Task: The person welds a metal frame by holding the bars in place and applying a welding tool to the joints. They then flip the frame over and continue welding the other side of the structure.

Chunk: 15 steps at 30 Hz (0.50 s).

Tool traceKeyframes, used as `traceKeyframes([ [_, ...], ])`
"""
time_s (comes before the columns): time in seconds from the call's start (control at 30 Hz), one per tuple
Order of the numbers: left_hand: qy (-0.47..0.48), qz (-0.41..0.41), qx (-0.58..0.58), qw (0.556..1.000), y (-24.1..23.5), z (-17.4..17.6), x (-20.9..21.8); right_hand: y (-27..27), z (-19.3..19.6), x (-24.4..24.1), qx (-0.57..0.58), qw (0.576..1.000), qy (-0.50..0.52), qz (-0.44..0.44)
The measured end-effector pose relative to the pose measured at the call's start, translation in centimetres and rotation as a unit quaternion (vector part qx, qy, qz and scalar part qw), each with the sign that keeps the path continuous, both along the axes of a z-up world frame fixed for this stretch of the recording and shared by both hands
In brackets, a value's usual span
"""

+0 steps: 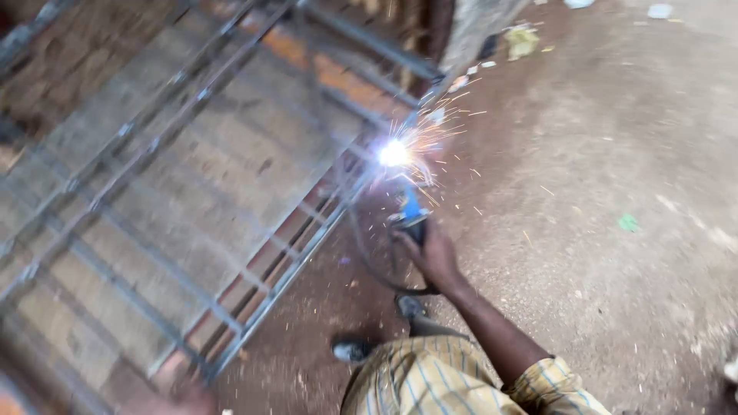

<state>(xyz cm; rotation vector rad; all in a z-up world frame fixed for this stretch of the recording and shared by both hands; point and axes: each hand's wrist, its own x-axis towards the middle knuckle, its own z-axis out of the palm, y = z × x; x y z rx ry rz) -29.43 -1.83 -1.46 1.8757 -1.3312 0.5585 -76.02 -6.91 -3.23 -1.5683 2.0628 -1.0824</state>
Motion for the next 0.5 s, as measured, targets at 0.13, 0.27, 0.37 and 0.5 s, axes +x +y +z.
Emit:
traceKeyframes([
  [0.13,0.006,-0.142,0.098,0.985,1.7,0.5,-11.1,0.0,-0.7,-0.6,-0.016,0.993,-0.113,0.043],
  [0.27,-0.042,-0.302,-0.018,0.952,2.0,-2.5,-18.9,-0.3,0.1,-1.2,0.058,0.98,-0.187,0.04],
  [0.37,-0.032,-0.362,0.057,0.93,4.5,-6.9,-21.6,-0.2,0.2,-1.8,0.088,0.974,-0.206,0.043],
  [0.5,0.017,-0.35,0.159,0.923,5.2,-13.5,-21.6,-0.5,0.6,-2.4,0.087,0.965,-0.24,0.061],
])
